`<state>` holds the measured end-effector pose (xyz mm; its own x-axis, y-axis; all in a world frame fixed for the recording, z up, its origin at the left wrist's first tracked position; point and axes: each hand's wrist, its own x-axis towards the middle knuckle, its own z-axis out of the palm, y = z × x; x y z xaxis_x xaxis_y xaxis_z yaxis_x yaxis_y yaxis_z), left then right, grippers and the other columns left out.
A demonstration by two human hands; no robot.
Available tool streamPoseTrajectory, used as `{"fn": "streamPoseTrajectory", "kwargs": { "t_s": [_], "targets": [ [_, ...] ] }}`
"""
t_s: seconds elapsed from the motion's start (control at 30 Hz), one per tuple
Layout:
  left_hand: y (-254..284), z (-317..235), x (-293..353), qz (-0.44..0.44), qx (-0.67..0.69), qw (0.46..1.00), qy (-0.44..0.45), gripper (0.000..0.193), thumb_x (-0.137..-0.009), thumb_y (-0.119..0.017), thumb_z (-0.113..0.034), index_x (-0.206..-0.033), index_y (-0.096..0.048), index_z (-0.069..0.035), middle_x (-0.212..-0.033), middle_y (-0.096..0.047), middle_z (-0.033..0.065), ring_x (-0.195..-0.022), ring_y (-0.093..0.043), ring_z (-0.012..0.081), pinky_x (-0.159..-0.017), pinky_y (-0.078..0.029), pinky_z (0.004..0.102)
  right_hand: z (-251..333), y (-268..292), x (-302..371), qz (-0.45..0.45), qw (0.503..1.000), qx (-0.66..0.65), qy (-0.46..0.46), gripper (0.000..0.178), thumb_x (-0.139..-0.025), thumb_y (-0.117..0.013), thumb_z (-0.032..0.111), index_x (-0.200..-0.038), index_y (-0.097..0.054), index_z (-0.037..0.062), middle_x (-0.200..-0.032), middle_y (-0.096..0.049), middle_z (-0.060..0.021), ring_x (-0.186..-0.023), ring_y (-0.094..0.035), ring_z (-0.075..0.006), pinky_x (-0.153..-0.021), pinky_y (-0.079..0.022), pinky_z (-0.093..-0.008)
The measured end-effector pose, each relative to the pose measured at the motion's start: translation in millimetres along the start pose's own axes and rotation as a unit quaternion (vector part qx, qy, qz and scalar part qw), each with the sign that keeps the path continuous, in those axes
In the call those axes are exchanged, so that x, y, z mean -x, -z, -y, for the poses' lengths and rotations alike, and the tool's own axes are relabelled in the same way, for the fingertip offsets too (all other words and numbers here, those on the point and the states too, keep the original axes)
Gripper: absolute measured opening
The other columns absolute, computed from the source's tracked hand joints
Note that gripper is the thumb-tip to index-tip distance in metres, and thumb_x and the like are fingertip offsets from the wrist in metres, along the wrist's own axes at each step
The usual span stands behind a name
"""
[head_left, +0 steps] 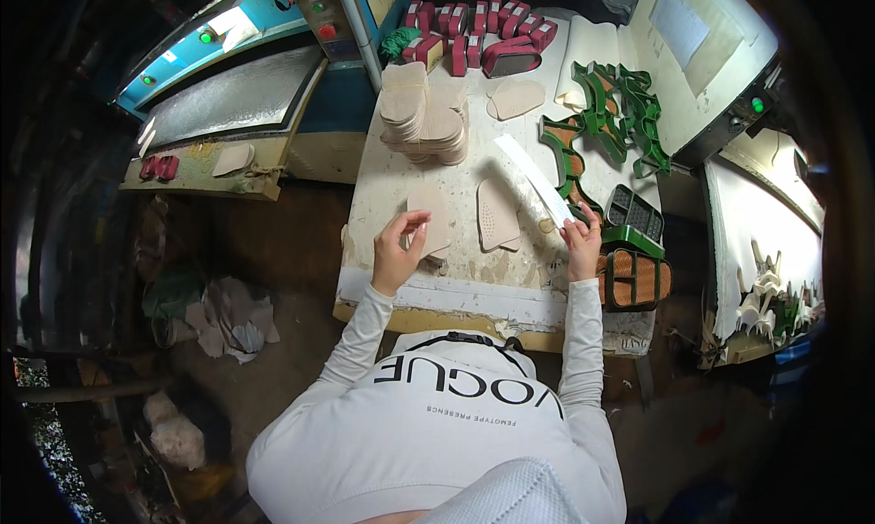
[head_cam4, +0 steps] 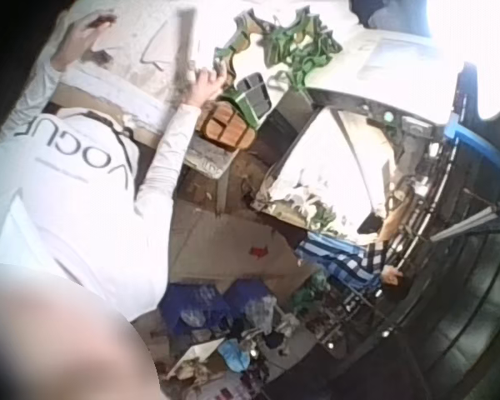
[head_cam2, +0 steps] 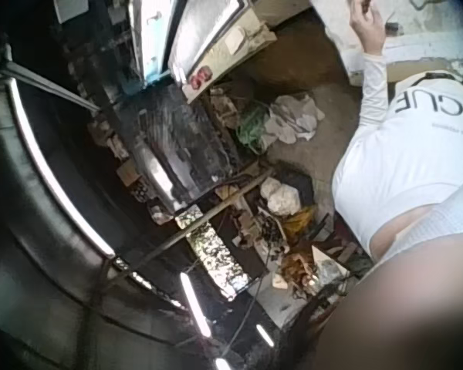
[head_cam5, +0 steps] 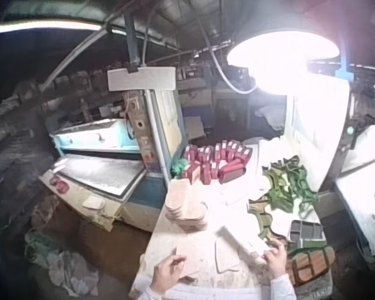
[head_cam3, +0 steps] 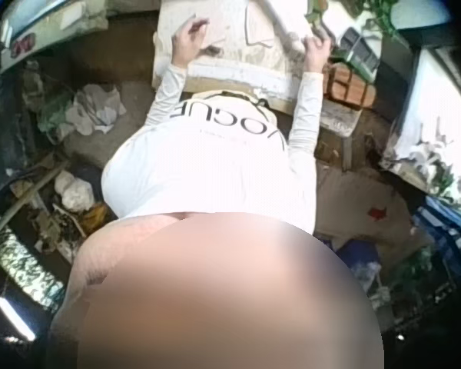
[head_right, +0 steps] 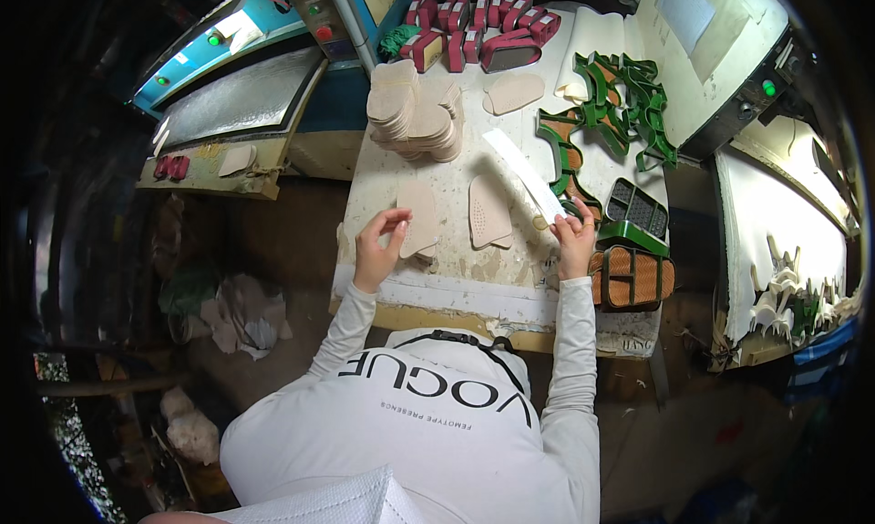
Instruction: The person picks up beige insoles and aligns them in pairs, then applies adhesive strips to the insoles and places them on the table. The person handles multiple insoles and adhesive strips throughout the clip.
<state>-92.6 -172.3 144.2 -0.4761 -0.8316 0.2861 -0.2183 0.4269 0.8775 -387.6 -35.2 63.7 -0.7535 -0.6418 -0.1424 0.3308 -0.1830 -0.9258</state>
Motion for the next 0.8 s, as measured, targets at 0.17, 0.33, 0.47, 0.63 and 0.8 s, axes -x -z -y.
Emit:
{"fn": "streamPoseTrajectory", "kwargs": {
  "t_s": [0.17,0.33,0.47,0.63,0.8],
  "targets": [
    [-17,4,12,0.051,0.014,0.999,0.002,0.015,-0.088,-0.056,-0.006,-0.099,-0.065,-0.001,-0.09,-0.068,0.0084,-0.084,-0.066,0.0146,-0.075,-0.051,0.0262,-27,-48,-40,0.009,1.0,-0.009,0.01,0.055,-0.084,-0.061,-0.002,-0.133,-0.035,0.0035,-0.097,-0.059,-0.01,-0.084,-0.061,-0.0148,-0.075,-0.054,-0.0252],
    [-21,2,14,0.07,0.006,0.997,-0.024,0.013,-0.087,-0.057,-0.006,-0.096,-0.065,-0.001,-0.09,-0.068,0.0096,-0.082,-0.067,0.0173,-0.073,-0.052,0.0278,-44,-77,-61,0.07,0.993,0.091,-0.014,0.055,-0.08,-0.065,0.001,-0.131,-0.045,0.0064,-0.116,-0.059,-0.0119,-0.094,-0.061,-0.0159,-0.076,-0.054,-0.0258],
    [-22,3,13,0.084,-0.011,0.996,-0.038,0.013,-0.086,-0.058,-0.006,-0.095,-0.066,-0.002,-0.089,-0.067,0.0105,-0.082,-0.067,0.0199,-0.073,-0.052,0.0281,-43,-59,-52,0.095,0.956,0.272,0.061,0.023,-0.079,-0.068,0.01,-0.101,-0.066,0.0049,-0.089,-0.067,-0.0054,-0.075,-0.062,-0.0108,-0.066,-0.052,-0.0244],
    [-43,8,1,0.147,-0.06,0.982,-0.101,0.018,-0.081,-0.06,-0.004,-0.099,-0.063,-0.003,-0.093,-0.064,0.0125,-0.088,-0.064,0.0274,-0.078,-0.051,0.0314,-38,-30,-26,0.127,0.9,0.41,0.08,0.011,-0.076,-0.07,0.014,-0.079,-0.069,0.0035,-0.076,-0.066,-0.0079,-0.065,-0.062,-0.0154,-0.062,-0.049,-0.0272],
    [-94,26,-21,0.236,-0.091,0.952,-0.17,0.028,-0.077,-0.062,-0.004,-0.106,-0.058,-0.005,-0.107,-0.058,0.0139,-0.097,-0.059,0.0324,-0.084,-0.049,0.0376,-35,-26,-3,0.158,0.817,0.505,0.229,0.01,-0.073,-0.07,0.013,-0.076,-0.067,0.0041,-0.084,-0.06,-0.0109,-0.086,-0.055,-0.0292,-0.079,-0.045,-0.0371]
  ]
}}
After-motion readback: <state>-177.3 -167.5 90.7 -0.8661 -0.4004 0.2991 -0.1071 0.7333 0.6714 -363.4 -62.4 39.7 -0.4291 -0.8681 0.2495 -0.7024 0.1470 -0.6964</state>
